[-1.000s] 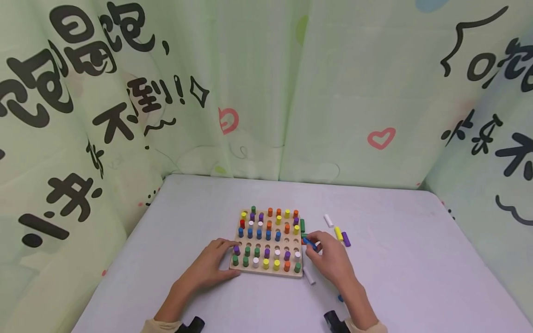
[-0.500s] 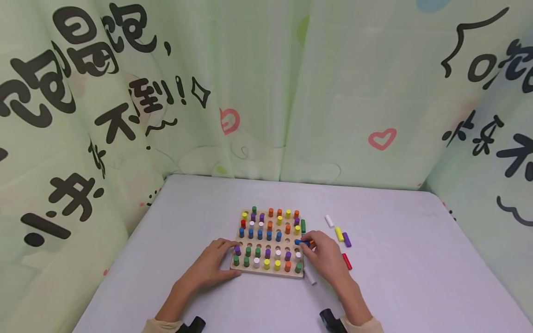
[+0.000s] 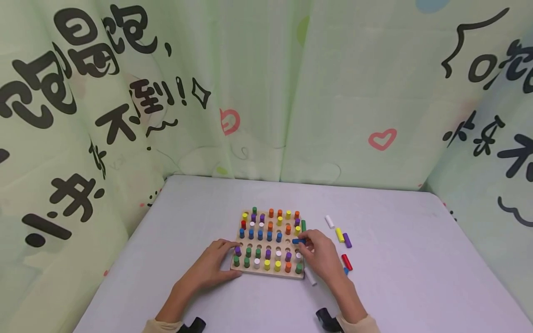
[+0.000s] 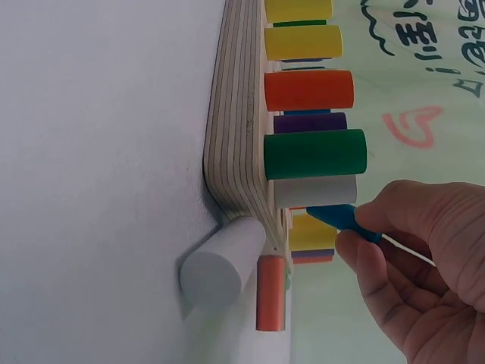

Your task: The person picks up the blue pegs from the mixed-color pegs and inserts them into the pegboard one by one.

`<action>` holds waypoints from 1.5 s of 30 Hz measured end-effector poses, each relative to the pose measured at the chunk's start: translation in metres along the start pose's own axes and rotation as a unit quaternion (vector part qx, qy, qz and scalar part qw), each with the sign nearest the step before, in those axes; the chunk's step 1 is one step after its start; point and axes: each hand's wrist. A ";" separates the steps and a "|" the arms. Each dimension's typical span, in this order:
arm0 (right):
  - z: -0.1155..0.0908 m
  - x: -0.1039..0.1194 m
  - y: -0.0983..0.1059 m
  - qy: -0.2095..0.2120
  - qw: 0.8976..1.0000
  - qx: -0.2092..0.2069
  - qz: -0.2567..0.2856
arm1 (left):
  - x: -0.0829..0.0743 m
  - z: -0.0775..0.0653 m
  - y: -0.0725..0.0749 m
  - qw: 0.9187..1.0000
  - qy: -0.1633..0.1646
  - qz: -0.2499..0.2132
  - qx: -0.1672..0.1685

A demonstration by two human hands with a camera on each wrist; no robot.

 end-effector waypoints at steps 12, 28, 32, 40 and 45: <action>0.005 0.006 -0.006 -0.003 1.000 0.021 0.009 | 0.000 0.000 0.000 1.000 0.006 -0.006 0.001; 0.010 0.006 -0.013 -0.003 0.999 0.031 0.014 | 0.001 0.001 0.000 1.000 0.008 -0.010 0.004; 0.010 0.007 -0.014 0.001 0.999 0.030 0.021 | 0.001 0.001 0.000 1.000 0.009 -0.011 0.004; 0.011 0.009 -0.015 0.007 0.999 0.012 0.029 | 0.000 0.000 0.000 1.000 0.007 -0.009 0.004; 0.012 0.009 -0.018 0.010 1.000 0.002 0.030 | 0.000 0.001 0.000 1.000 0.007 -0.009 0.004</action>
Point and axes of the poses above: each hand's wrist, its own z-axis towards the middle knuckle, its own y-axis out of the back of the hand, x = y × z, and after that the axes turned 12 degrees about -z, right-handed
